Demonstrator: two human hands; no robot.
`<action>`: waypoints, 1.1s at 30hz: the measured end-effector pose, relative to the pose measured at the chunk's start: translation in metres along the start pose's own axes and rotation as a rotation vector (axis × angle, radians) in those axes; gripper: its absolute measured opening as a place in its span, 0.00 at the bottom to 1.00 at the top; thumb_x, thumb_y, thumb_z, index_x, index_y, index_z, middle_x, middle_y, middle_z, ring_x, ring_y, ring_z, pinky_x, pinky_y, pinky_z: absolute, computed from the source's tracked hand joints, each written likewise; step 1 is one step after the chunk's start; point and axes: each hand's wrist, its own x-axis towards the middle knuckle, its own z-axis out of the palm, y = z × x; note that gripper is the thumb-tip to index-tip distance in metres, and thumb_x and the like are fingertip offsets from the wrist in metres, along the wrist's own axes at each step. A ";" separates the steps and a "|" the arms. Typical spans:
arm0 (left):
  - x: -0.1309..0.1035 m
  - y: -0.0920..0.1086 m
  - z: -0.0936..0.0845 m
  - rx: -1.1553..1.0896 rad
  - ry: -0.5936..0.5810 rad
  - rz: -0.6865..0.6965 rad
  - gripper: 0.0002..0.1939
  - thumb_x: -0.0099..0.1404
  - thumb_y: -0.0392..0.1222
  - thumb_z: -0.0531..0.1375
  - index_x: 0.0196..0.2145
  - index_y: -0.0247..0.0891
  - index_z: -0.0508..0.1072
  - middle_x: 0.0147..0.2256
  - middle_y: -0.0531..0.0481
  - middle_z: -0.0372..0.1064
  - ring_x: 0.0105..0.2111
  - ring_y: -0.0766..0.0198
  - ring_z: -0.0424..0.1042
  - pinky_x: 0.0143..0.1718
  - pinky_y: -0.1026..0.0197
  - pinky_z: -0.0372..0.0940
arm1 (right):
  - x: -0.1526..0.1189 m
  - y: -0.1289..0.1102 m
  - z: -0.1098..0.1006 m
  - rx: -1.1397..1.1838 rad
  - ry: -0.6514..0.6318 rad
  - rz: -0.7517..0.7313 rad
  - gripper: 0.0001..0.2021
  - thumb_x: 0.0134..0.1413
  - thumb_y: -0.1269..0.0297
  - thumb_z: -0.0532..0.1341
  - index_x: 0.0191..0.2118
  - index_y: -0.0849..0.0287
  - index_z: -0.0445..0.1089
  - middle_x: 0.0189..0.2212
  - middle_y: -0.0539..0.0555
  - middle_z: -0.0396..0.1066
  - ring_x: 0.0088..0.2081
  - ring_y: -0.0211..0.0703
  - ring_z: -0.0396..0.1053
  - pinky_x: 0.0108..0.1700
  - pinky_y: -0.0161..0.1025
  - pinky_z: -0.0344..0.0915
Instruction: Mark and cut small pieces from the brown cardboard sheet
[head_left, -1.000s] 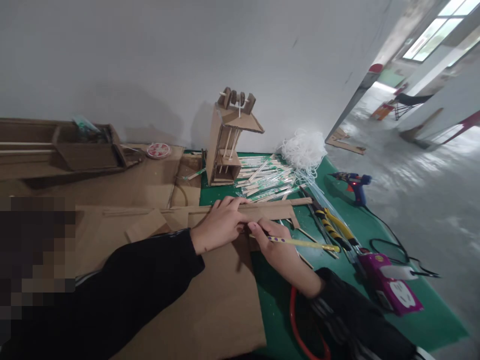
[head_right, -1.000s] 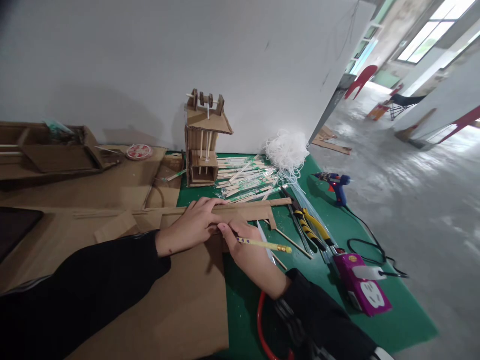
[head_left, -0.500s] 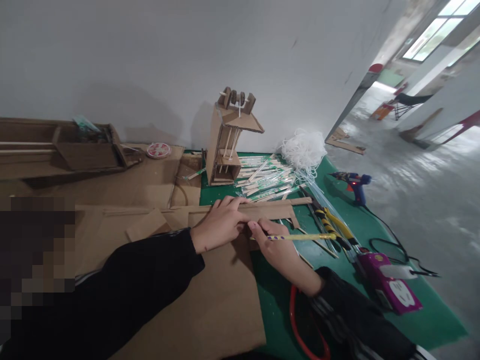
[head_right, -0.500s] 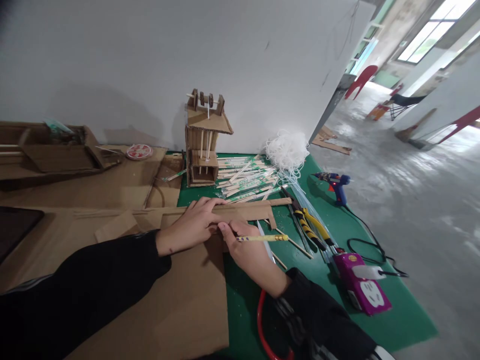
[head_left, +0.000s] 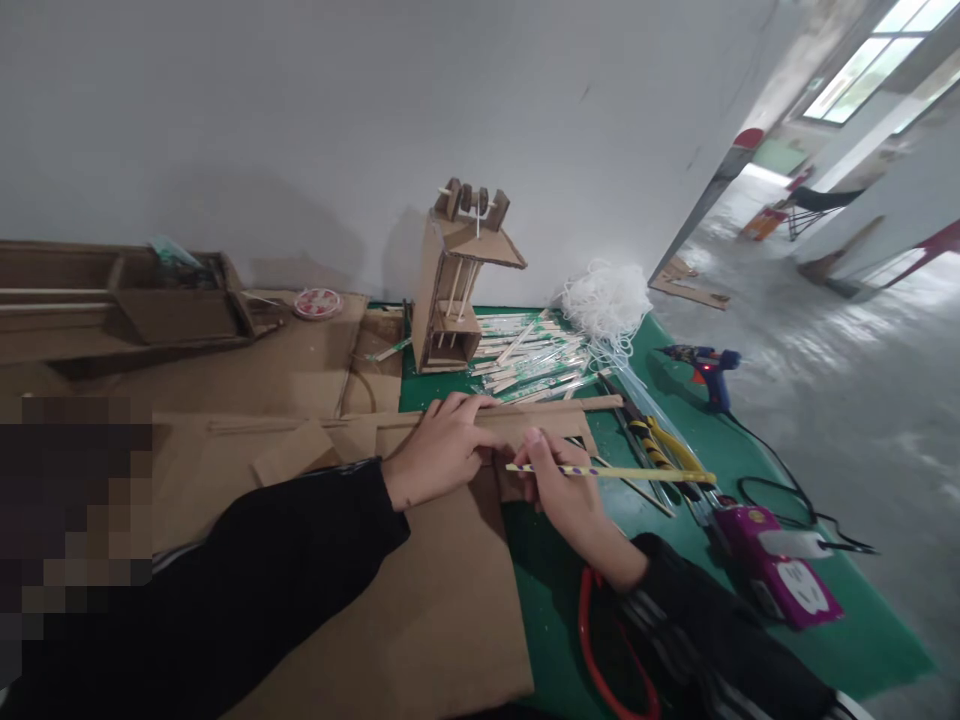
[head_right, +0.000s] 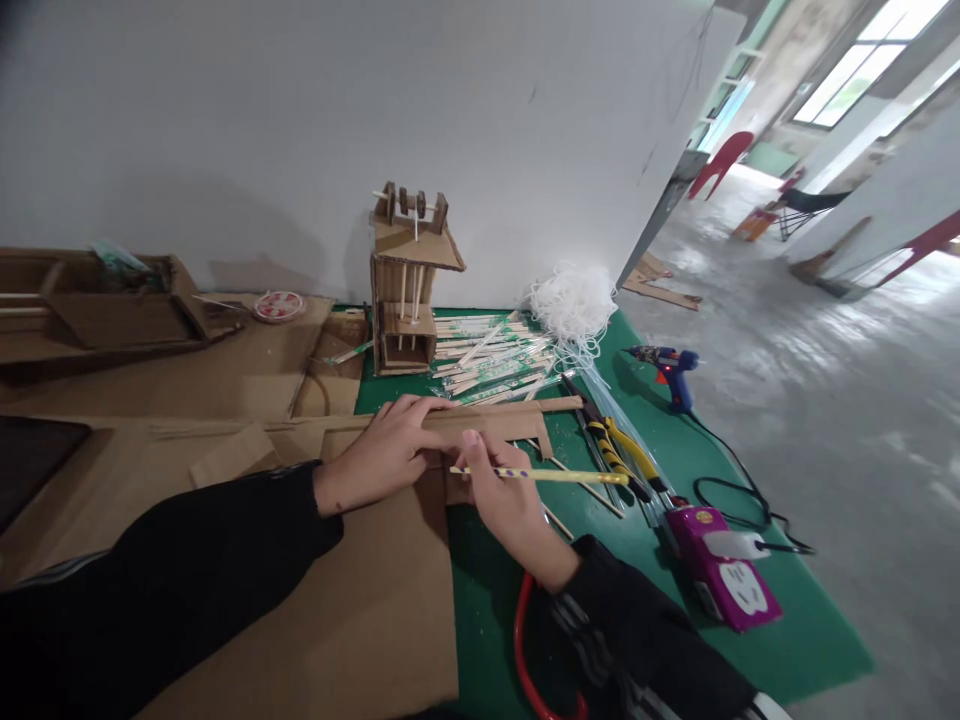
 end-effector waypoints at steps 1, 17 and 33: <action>-0.001 0.000 0.000 -0.001 0.015 0.004 0.20 0.65 0.32 0.55 0.41 0.58 0.80 0.60 0.55 0.61 0.57 0.50 0.59 0.54 0.45 0.58 | 0.000 -0.001 -0.001 0.063 0.024 0.047 0.26 0.64 0.42 0.51 0.23 0.56 0.67 0.13 0.46 0.62 0.13 0.37 0.60 0.16 0.34 0.55; -0.003 0.001 0.002 -0.012 0.128 -0.010 0.19 0.69 0.34 0.51 0.50 0.49 0.75 0.59 0.52 0.65 0.57 0.53 0.61 0.57 0.46 0.59 | 0.005 0.008 -0.021 0.452 0.203 0.118 0.21 0.61 0.44 0.57 0.29 0.58 0.72 0.17 0.47 0.66 0.19 0.37 0.64 0.22 0.33 0.59; -0.003 0.000 0.000 -0.012 0.123 -0.088 0.20 0.66 0.29 0.48 0.49 0.45 0.71 0.58 0.50 0.66 0.59 0.54 0.61 0.55 0.47 0.59 | 0.009 0.009 -0.021 0.263 0.260 0.117 0.19 0.60 0.48 0.56 0.28 0.57 0.73 0.18 0.48 0.66 0.21 0.41 0.64 0.24 0.36 0.60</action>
